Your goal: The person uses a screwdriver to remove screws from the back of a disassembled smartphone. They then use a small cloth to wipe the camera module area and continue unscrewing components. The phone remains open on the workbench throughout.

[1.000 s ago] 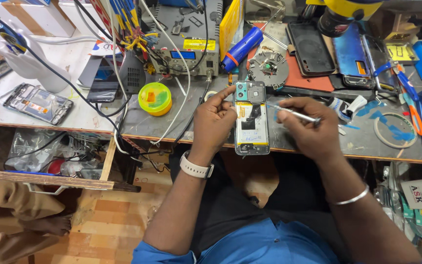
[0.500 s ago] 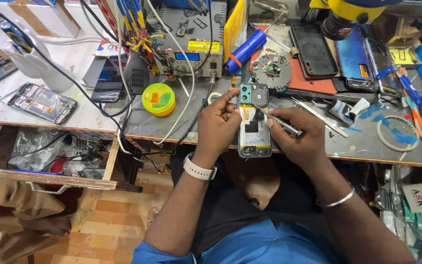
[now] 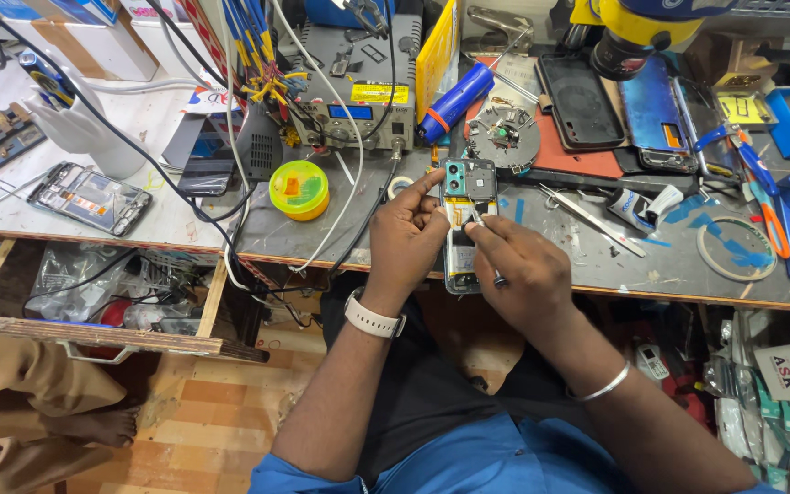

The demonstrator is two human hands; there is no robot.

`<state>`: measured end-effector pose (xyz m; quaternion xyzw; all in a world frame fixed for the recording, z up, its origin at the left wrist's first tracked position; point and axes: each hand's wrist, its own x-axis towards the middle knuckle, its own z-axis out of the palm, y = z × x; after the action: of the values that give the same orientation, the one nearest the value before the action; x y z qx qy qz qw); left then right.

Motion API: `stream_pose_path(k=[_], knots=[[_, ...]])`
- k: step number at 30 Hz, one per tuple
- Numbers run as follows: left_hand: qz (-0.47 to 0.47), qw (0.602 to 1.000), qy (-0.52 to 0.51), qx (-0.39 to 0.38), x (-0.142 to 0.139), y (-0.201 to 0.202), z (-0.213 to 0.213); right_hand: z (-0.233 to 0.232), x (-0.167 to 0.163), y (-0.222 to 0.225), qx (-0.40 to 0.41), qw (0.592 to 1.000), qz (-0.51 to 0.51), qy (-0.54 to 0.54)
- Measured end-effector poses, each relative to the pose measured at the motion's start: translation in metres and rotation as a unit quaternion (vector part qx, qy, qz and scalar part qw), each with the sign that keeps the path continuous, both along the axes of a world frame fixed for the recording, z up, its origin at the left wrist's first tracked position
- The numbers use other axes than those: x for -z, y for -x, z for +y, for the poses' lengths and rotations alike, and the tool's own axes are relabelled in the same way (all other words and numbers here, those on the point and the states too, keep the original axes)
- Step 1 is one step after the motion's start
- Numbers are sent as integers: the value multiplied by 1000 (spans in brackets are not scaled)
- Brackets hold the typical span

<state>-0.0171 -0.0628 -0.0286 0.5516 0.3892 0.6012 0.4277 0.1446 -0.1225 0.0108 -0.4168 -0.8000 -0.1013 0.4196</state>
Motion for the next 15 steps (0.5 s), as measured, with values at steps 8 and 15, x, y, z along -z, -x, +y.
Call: stream_pose_path(k=[8, 15], knots=[[-5, 1000, -3, -4, 0, -2, -1, 6, 17, -13, 22, 997, 75, -3], [-12, 1000, -11, 12, 2, -1, -3, 46, 4, -44, -113, 861, 394, 301]])
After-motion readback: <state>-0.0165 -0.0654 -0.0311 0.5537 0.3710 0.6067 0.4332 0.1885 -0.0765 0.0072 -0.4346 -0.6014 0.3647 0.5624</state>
